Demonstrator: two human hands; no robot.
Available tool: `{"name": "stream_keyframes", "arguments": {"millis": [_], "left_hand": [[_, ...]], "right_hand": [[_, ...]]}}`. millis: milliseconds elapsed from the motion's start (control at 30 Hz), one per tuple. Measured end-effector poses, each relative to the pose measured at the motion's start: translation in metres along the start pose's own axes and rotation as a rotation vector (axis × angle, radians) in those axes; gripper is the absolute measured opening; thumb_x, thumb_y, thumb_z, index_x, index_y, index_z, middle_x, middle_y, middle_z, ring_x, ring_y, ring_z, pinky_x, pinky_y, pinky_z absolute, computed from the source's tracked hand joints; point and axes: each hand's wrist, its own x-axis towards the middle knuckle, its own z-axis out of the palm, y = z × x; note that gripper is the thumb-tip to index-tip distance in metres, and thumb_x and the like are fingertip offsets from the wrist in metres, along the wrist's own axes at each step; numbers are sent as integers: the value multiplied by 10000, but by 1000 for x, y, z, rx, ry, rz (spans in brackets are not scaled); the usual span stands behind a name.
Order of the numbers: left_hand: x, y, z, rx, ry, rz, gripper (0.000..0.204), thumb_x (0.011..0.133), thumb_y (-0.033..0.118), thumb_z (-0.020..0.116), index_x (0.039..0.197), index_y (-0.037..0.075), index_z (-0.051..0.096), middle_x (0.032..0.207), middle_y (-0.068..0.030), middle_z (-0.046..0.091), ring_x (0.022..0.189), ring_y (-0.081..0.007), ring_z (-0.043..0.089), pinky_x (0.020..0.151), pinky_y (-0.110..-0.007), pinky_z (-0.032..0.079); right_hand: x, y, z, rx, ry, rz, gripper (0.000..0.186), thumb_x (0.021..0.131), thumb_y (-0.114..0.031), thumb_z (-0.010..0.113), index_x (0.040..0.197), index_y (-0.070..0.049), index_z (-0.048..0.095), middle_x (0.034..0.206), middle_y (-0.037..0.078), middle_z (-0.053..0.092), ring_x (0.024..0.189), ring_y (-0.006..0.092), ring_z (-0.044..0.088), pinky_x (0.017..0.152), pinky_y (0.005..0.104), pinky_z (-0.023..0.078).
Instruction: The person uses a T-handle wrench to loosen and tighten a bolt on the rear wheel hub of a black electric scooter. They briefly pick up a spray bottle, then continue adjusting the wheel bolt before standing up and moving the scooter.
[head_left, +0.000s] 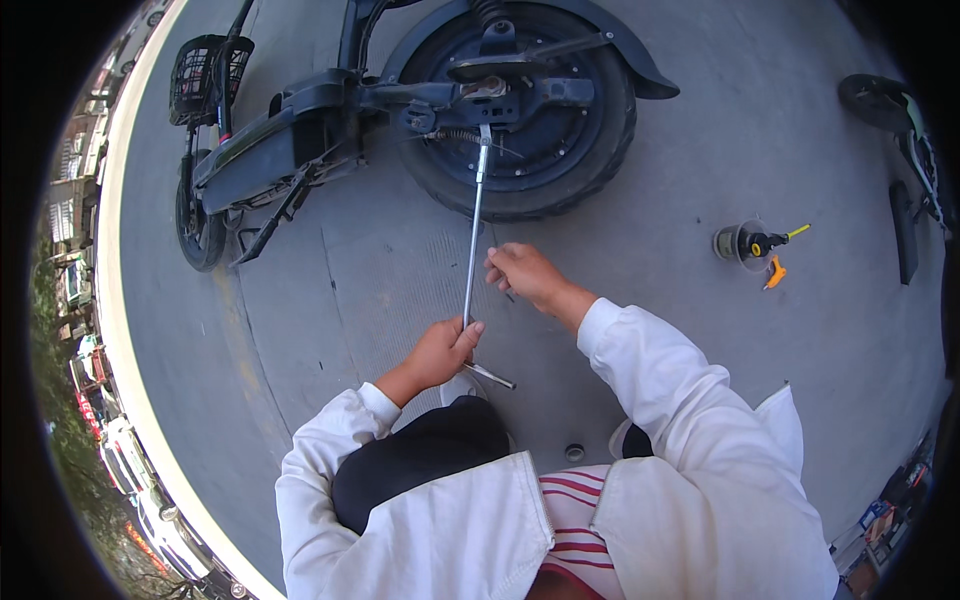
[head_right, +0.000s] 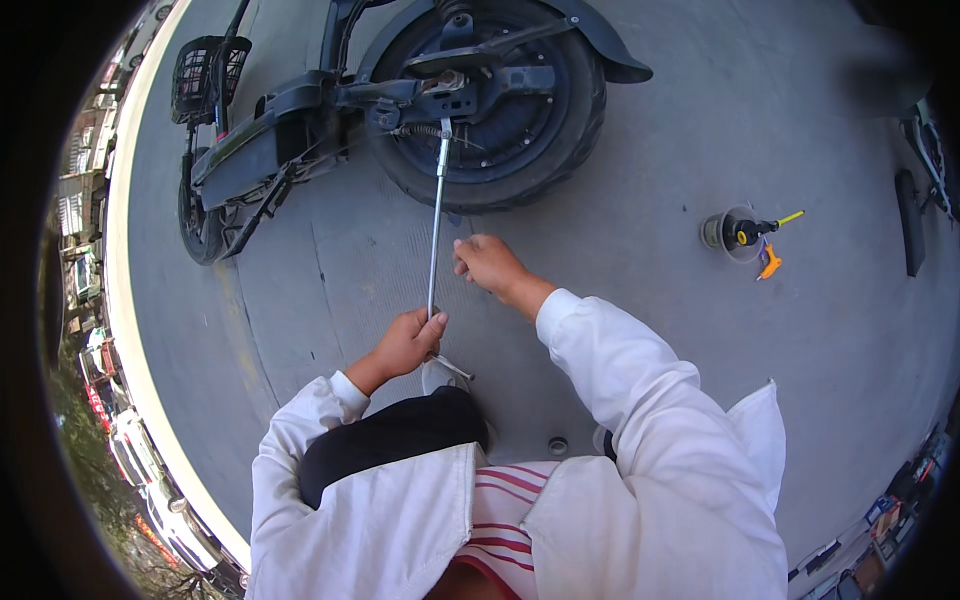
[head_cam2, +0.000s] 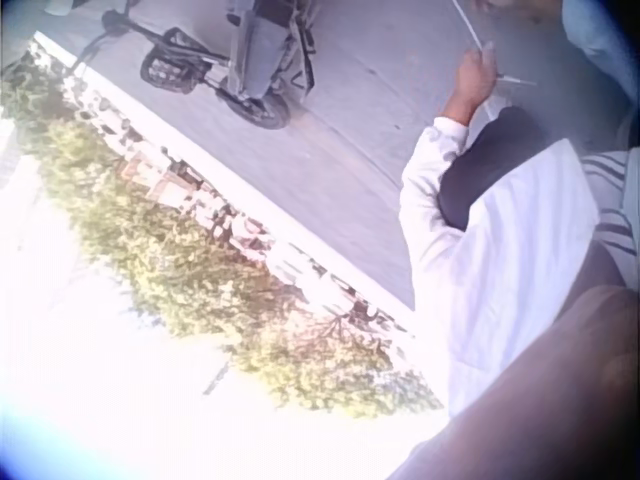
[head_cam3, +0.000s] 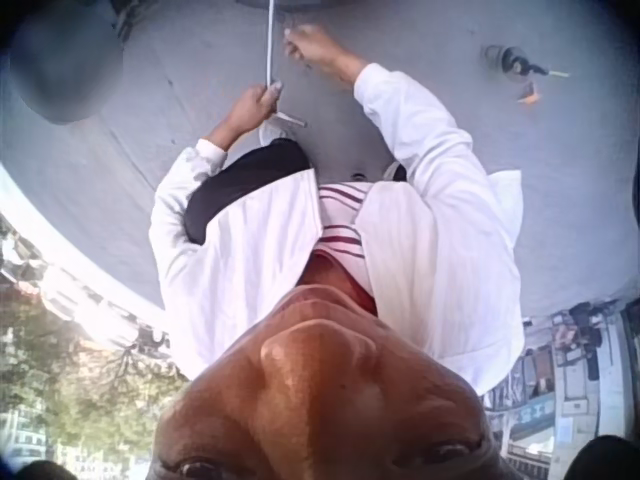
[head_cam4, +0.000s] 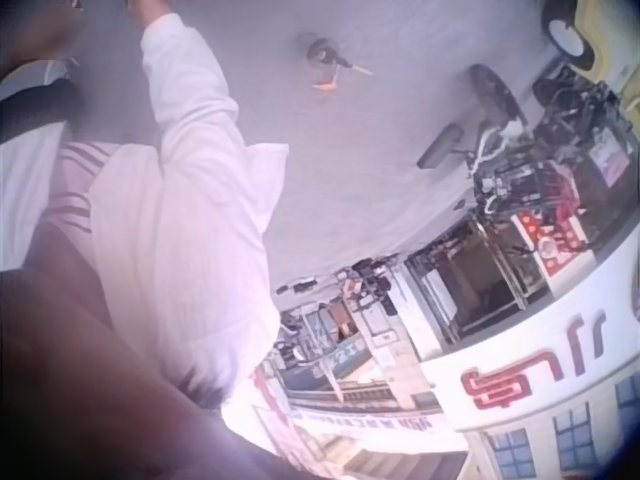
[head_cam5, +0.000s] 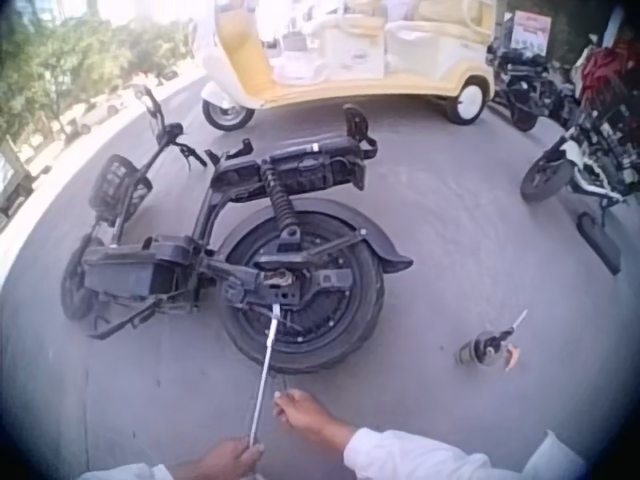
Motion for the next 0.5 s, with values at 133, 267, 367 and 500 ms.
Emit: {"name": "stream_keyframes", "arguments": {"millis": [133, 267, 367, 500], "left_hand": [[13, -6, 8, 82, 9, 54, 420, 1022, 375, 536, 758, 50, 555, 573, -72, 567, 535, -207, 575, 546, -359, 463], [25, -43, -50, 546, 76, 59, 415, 970, 393, 596, 751, 40, 599, 623, -132, 614, 583, -317, 610, 574, -418, 475], [33, -48, -75, 652, 41, 72, 430, 944, 422, 609, 776, 26, 629, 667, -162, 650, 651, -375, 652, 604, -443, 496], [31, -54, -62, 693, 137, 111, 342, 954, 358, 624, 823, 43, 636, 626, -141, 624, 582, -319, 623, 577, -409, 491]], "right_hand": [[4, 4, 0, 40, 11, 20, 390, 1027, -312, 498, 1023, 57, 623, 867, 110, 652, 741, 164, 586, 672, 297, 488], [2, 5, -4, 29, 38, 34, 378, 1025, -308, 503, 1026, 52, 619, 861, 105, 647, 732, 159, 580, 682, 291, 485], [3, 6, -11, 48, 59, 23, 369, 1025, -304, 505, 1023, 47, 619, 853, 98, 642, 730, 152, 575, 689, 286, 482], [-2, 11, -16, 42, 77, 67, 360, 1025, -301, 503, 1017, 40, 618, 837, 91, 637, 717, 146, 563, 683, 285, 479]]}}
